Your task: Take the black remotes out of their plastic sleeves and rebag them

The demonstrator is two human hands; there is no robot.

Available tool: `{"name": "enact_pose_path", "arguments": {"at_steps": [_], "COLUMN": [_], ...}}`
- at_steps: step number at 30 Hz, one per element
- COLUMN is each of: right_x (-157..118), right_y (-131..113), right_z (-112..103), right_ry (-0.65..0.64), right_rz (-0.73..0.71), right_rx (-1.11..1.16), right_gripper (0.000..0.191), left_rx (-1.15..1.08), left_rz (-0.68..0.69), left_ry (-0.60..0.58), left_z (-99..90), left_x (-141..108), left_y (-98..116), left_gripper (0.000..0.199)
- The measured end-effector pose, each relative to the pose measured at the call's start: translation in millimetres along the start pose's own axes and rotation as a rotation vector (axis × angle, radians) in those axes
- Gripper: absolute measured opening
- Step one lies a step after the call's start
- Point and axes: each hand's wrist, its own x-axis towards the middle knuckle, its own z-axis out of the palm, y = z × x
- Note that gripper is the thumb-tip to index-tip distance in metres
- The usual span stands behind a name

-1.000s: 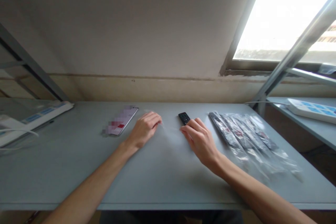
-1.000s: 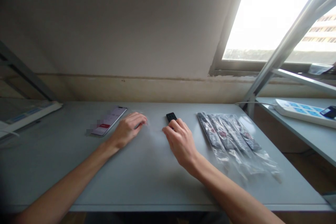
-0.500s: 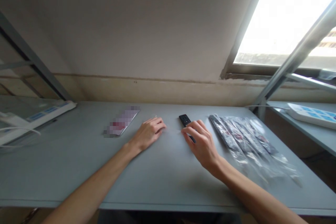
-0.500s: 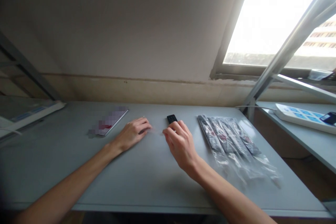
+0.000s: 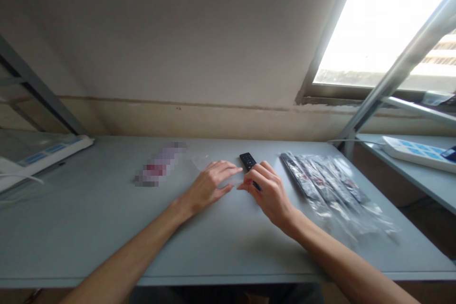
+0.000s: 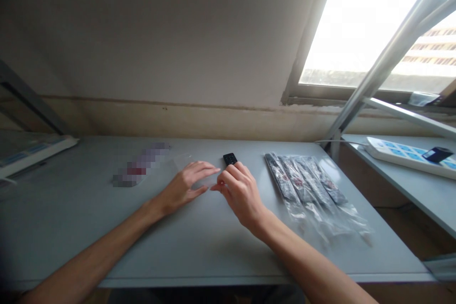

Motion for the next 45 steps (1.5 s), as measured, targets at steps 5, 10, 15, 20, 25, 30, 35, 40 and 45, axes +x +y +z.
{"name": "enact_pose_path", "arguments": {"at_steps": [5,10,15,20,25,30,35,40,45], "right_x": [-2,-4,-3,-4,-7,-8,-6,-6,-3], "right_y": [-1,2,9,5,-2,2,3,-1,-4], "right_z": [2,7,6,7,16,15,10,12,11], "right_ry": [-0.030,-0.052,-0.042,-0.150,-0.048,-0.025,-0.031,-0.048,-0.057], "right_rz": [-0.054,-0.038,-0.038,-0.138,-0.171,-0.114,-0.088,-0.129,-0.203], "right_rx": [0.052,0.114,0.144,0.042,-0.040,0.009,0.048,0.027,0.093], "right_gripper": [0.026,0.024,0.015,0.018,0.033,0.029,0.027,0.026,0.023], "left_rx": [-0.058,-0.174,-0.241,-0.214,-0.142,-0.127,-0.124,-0.128,-0.092], "left_rz": [0.013,-0.035,-0.052,-0.030,0.071,-0.015,-0.084,-0.037,-0.085], "left_ry": [0.038,0.117,0.150,0.091,-0.079,-0.150,-0.153,-0.153,-0.104], "left_z": [6.0,8.4,7.8,4.6,10.6,11.1,8.5,14.2,11.3], "left_x": [0,2,2,0,-1,-2,-4,-5,-4], "left_y": [-6,-7,-2,5,2,-7,-11,-11,-7], "left_gripper": [0.014,0.016,0.017,0.007,0.041,0.084,0.088,0.060,0.042]}}
